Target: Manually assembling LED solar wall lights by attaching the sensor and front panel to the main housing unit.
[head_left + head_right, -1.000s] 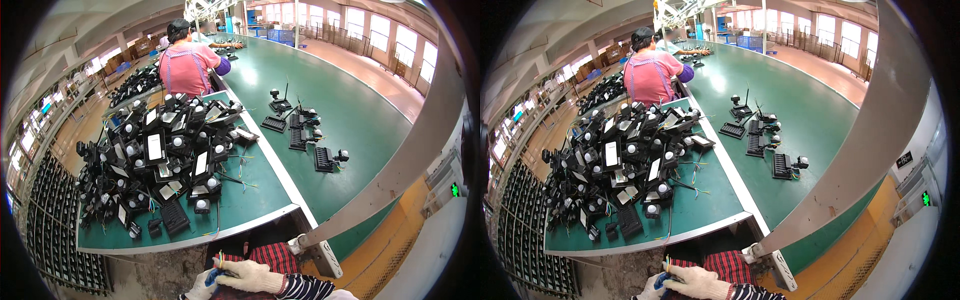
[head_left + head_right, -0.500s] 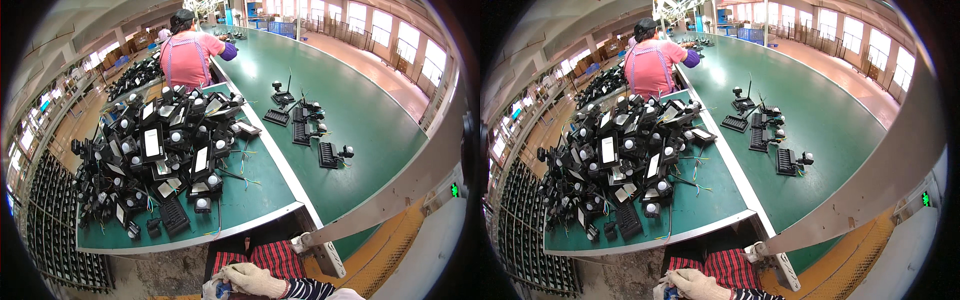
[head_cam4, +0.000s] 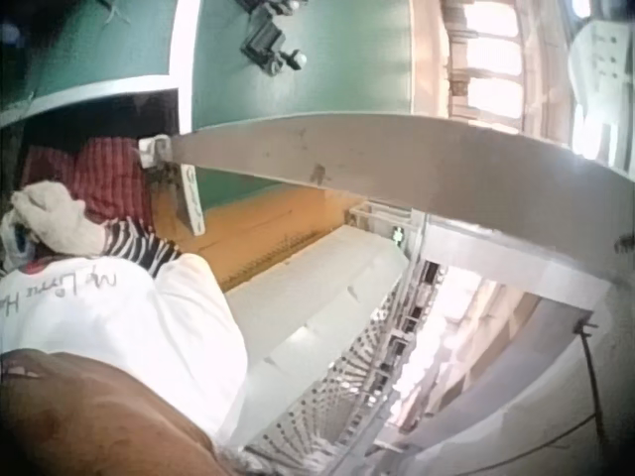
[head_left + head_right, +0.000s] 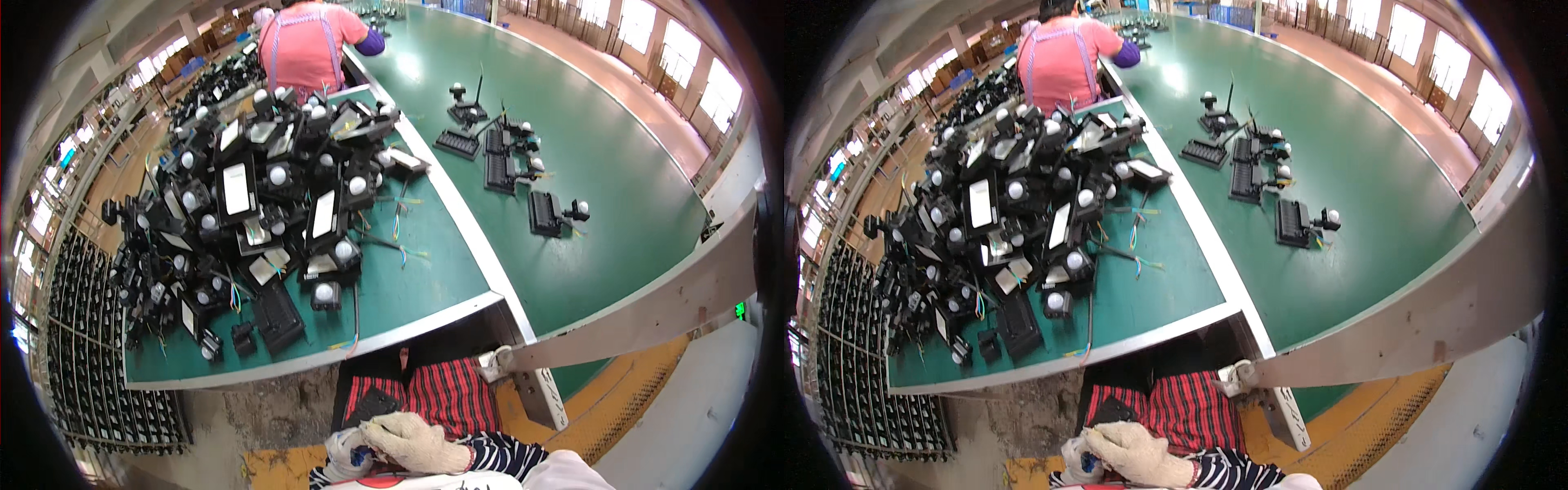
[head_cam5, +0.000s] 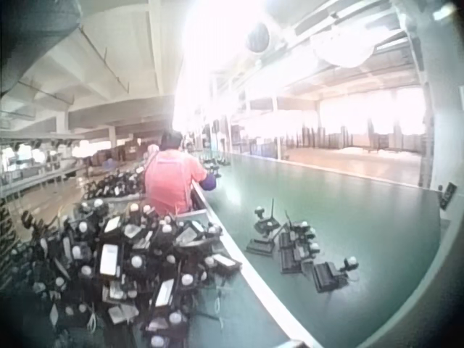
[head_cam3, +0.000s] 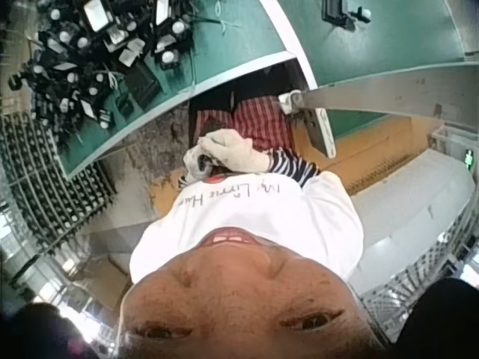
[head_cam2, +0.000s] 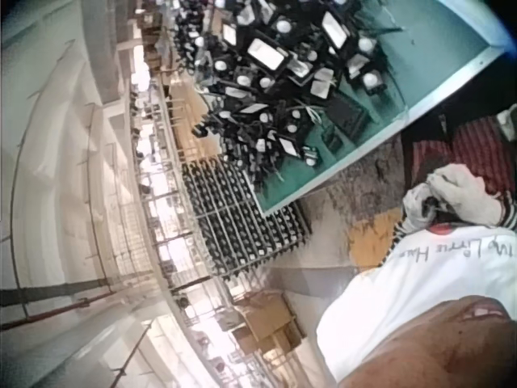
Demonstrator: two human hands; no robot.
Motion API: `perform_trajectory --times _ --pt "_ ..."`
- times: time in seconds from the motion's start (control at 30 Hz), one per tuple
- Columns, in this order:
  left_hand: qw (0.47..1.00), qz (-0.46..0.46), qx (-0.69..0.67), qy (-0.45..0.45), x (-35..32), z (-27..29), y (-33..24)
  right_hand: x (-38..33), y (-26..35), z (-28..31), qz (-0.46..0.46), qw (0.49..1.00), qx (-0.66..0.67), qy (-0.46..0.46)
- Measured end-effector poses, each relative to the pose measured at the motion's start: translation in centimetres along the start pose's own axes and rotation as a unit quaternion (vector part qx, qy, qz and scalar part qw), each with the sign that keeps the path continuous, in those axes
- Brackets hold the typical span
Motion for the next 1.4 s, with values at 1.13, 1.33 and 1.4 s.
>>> perform_trajectory --times 1.13,1.33,1.4 --pt "0.840 0.235 -0.489 0.001 7.4 1.9 -9.3 1.7 -1.4 7.3 -0.182 0.841 0.447 -0.243" --pt "0.877 0.199 -0.437 -0.026 7.1 1.1 -10.8 -0.9 -1.5 6.7 -0.023 0.910 0.413 -0.030" --pt "0.904 0.185 -0.386 -0.023 6.9 1.5 -10.6 -1.2 -1.2 7.9 -0.025 0.935 0.355 0.002"
Point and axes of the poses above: each hand's wrist, its own x-axis towards the middle knuckle, its own z-axis out of the back of the hand, y = z × x, the point moved 1 cm from there along x, towards the middle knuckle, and after that the axes turned 2 degrees about -x, right-handed, at the moved point
